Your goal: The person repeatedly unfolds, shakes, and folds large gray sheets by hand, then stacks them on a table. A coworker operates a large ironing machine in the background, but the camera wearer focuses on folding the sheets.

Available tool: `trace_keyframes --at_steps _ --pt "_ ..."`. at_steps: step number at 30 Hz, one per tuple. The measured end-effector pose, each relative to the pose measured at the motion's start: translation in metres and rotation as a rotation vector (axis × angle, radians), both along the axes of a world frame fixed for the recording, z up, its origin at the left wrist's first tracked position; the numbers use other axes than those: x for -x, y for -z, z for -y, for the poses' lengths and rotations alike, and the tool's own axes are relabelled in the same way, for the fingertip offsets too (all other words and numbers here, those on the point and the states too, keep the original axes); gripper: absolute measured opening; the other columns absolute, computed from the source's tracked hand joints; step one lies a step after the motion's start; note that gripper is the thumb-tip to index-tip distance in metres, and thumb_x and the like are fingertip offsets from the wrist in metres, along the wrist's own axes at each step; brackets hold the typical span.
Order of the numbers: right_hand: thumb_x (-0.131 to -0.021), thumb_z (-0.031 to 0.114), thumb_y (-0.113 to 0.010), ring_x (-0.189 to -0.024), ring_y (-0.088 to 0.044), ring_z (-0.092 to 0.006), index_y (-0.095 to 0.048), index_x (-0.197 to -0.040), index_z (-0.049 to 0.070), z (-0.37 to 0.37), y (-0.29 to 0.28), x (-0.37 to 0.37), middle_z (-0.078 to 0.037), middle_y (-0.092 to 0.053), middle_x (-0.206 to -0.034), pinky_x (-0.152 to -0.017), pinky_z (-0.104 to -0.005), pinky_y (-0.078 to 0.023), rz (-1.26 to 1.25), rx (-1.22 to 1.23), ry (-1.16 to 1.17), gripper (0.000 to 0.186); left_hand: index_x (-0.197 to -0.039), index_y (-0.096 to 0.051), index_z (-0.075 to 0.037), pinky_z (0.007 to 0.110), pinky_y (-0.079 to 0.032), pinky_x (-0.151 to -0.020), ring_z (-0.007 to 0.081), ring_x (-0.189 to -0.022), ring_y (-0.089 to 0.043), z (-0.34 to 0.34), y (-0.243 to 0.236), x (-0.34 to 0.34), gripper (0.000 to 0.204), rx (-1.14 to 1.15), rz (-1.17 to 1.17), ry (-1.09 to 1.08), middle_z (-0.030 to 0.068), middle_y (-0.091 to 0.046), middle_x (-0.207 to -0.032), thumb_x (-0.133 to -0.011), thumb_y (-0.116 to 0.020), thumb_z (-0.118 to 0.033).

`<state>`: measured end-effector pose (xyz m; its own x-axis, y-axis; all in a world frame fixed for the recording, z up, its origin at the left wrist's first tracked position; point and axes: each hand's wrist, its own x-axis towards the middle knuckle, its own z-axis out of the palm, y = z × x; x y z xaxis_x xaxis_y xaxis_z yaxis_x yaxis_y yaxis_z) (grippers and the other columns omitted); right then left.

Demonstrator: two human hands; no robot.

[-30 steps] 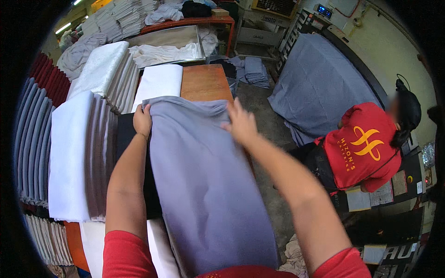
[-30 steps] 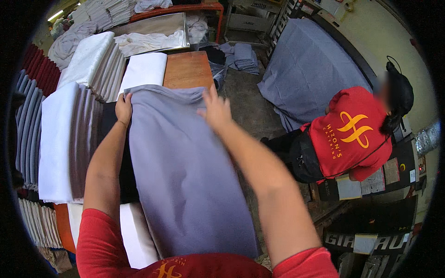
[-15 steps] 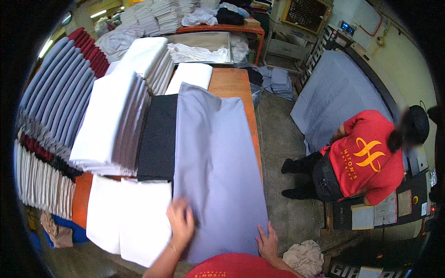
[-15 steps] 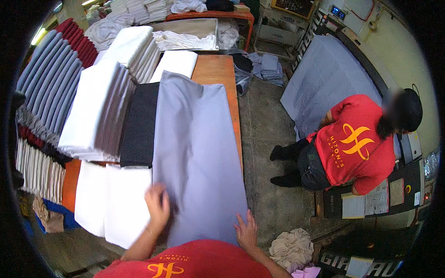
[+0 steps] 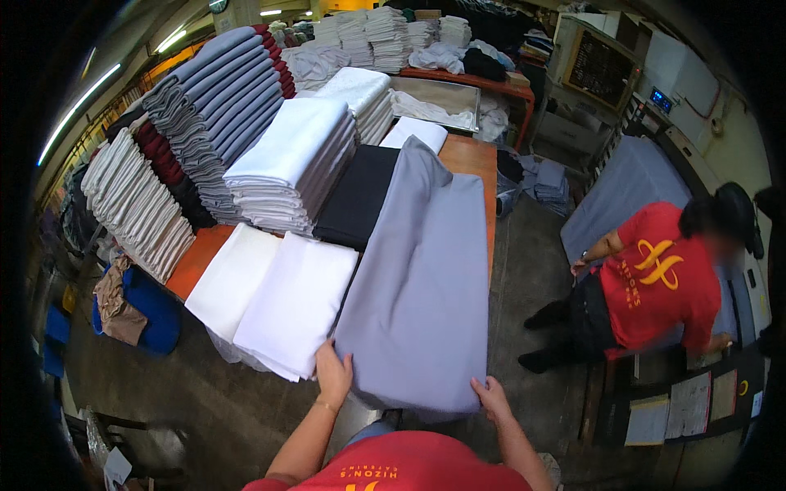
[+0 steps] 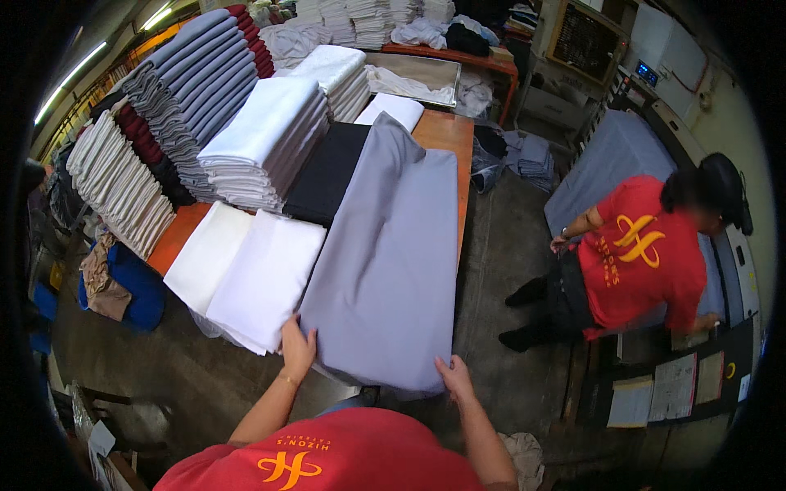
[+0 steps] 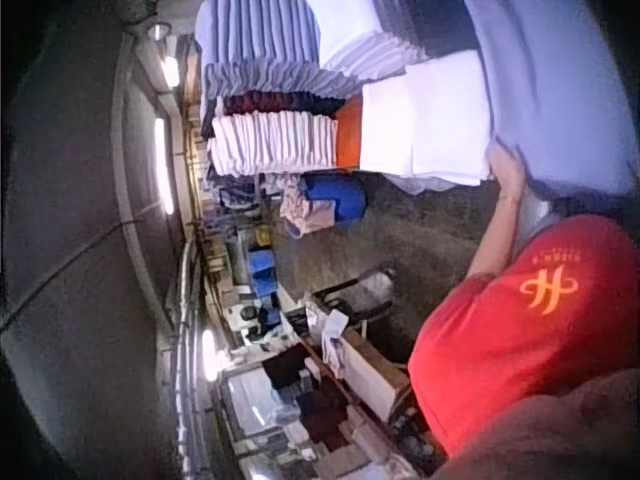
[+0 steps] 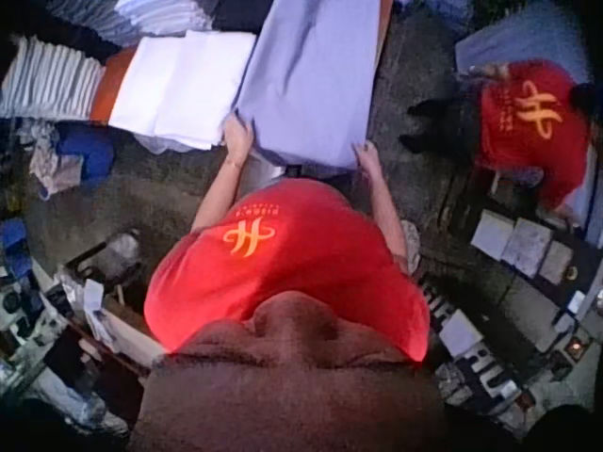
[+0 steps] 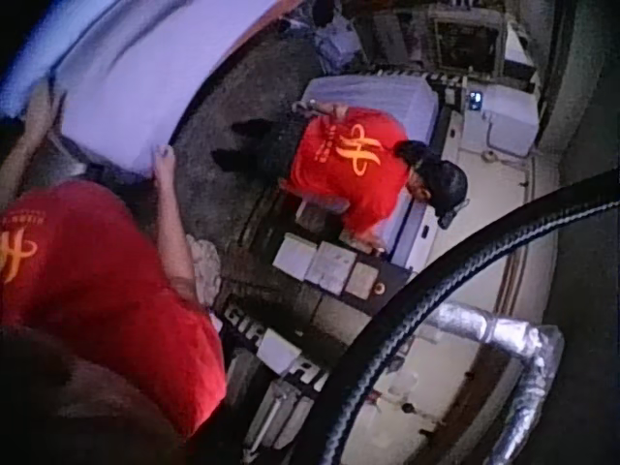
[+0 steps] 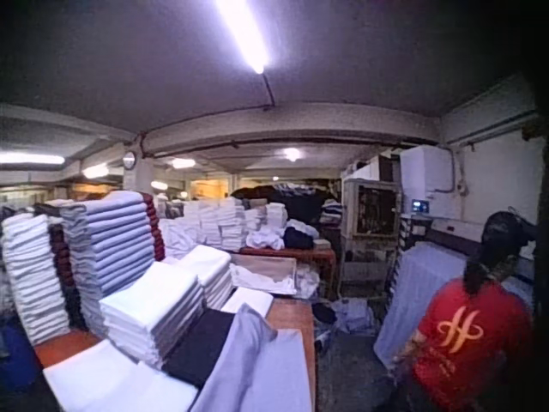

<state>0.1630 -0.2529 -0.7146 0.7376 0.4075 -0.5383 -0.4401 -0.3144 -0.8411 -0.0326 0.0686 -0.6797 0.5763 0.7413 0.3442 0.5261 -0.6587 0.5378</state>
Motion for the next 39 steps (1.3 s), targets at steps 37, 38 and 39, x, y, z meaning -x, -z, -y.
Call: trace_keyframes --at_steps 37,38,39 --pt "-0.094 0.025 -0.060 -0.103 -0.058 -0.0159 -0.055 -0.120 0.004 0.087 -0.360 0.021 -0.007 -0.063 -0.111 -0.092 -0.0331 -0.044 0.677 -0.991 -0.003 0.034 -0.123 -0.056 -0.003 0.027 -0.049 -0.081 0.0133 -0.095 -0.059 0.043 -0.290 0.075 0.058 0.542 0.929 0.677 0.0026 -0.063 -0.106 -0.074 -0.081 -0.023" --pt "-0.093 0.025 -0.061 -0.105 -0.058 -0.0163 -0.055 -0.121 0.004 0.084 -0.394 0.028 -0.007 -0.063 -0.113 -0.092 -0.0327 -0.044 0.767 -1.083 -0.072 0.035 -0.120 -0.058 -0.003 0.026 -0.049 -0.078 0.0123 -0.093 -0.059 0.039 -0.323 0.078 0.055 0.373 0.962 0.632 0.0027 -0.063 -0.105 -0.073 -0.082 -0.021" --pt "-0.093 0.024 -0.062 -0.107 -0.058 -0.0166 -0.055 -0.121 0.004 0.094 -0.418 0.019 -0.007 -0.063 -0.114 -0.093 -0.0326 -0.044 0.887 -0.959 -0.073 0.036 -0.120 -0.058 -0.004 0.026 -0.049 -0.079 0.0128 -0.092 -0.060 0.033 -0.360 0.082 0.050 0.294 0.992 0.591 0.0030 -0.063 -0.106 -0.077 -0.079 -0.020"
